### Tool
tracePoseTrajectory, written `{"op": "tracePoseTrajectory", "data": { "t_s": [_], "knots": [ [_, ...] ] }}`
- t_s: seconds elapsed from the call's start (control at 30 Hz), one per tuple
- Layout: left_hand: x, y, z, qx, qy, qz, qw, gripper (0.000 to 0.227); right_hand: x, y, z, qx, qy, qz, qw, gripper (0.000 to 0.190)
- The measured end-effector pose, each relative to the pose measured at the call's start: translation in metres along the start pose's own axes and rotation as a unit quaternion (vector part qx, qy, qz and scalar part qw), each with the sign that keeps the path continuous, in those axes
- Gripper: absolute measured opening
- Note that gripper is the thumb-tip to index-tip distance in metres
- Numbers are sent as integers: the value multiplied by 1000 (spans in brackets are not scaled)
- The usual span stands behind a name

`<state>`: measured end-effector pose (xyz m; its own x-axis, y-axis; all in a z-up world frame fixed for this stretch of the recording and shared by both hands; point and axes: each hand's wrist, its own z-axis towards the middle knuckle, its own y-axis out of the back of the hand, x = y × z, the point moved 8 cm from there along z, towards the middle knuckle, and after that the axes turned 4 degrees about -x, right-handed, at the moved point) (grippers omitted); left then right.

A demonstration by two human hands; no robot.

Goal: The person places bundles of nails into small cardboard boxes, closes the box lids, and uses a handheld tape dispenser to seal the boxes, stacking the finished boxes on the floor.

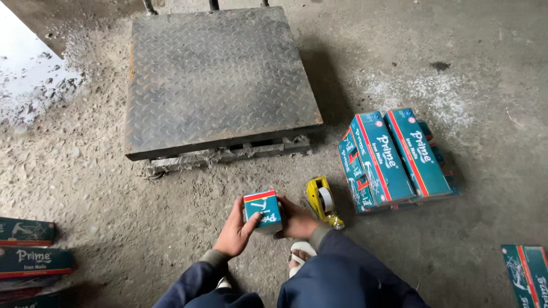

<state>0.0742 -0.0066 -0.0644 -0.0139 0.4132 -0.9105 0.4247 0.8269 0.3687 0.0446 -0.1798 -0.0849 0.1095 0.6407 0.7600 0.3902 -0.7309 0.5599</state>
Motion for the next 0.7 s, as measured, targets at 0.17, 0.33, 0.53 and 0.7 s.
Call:
{"op": "tracePoseTrajectory", "data": {
  "t_s": [0.17,0.33,0.53,0.7],
  "knots": [
    [27,2,-3,20,31,-124,992,81,-38,-27,24,-62,5,-49,997,128],
    [28,26,-12,-55,106,-242,963,67,24,-9,10,-199,221,145,944,73],
    [16,48,-20,-113,177,-317,925,66,4,65,-93,-278,14,32,960,105],
    [42,42,-16,-92,225,-288,926,65,4,185,-203,-395,-27,147,907,100]
  ]
}}
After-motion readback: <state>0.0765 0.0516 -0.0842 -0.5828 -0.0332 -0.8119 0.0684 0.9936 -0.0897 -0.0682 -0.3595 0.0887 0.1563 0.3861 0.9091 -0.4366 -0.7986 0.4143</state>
